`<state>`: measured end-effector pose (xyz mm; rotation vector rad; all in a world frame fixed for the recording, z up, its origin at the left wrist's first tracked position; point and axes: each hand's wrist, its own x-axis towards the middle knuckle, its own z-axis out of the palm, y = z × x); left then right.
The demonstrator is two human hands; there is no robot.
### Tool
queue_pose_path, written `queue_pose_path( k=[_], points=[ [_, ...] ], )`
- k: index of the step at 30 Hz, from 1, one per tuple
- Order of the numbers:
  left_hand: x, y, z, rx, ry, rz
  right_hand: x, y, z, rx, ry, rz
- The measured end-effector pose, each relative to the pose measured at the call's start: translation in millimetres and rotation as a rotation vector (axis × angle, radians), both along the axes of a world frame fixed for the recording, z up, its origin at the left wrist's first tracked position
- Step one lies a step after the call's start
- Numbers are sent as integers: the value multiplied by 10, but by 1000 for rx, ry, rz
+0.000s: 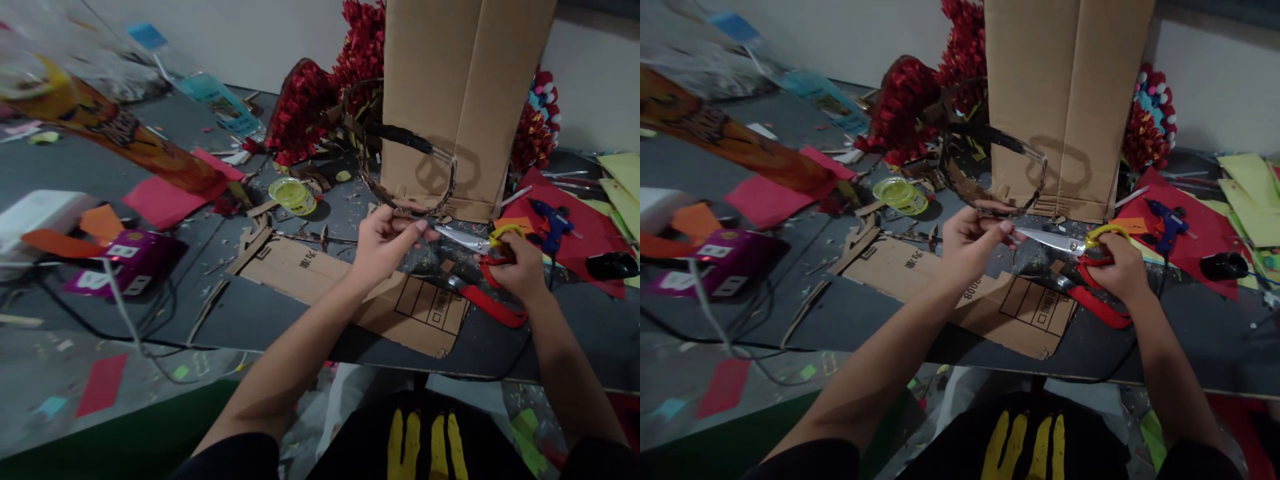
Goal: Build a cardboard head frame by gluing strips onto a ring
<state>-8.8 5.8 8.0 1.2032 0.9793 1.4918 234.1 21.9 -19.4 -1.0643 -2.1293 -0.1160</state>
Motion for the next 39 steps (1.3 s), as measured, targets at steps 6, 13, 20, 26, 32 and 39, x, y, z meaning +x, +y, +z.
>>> queue_pose_path(
  k=[6,13,20,26,32,39],
  points=[
    [-17,47,-2,-114,-155,-149,125,48,20,227,-153,-33],
    [2,44,19,-177,-110,-127,184,61,55,260,-253,-99],
    [1,73,-12,-198,-111,-94,191,54,58,223,-325,-137],
    [2,79,-26,-188,-89,-59,172,47,71,239,-368,-162],
    [-19,92,-61,-116,-36,29,234,85,49,156,-279,-169],
    [-23,78,-57,-119,-78,-67,289,131,12,163,-107,-225]
  ],
)
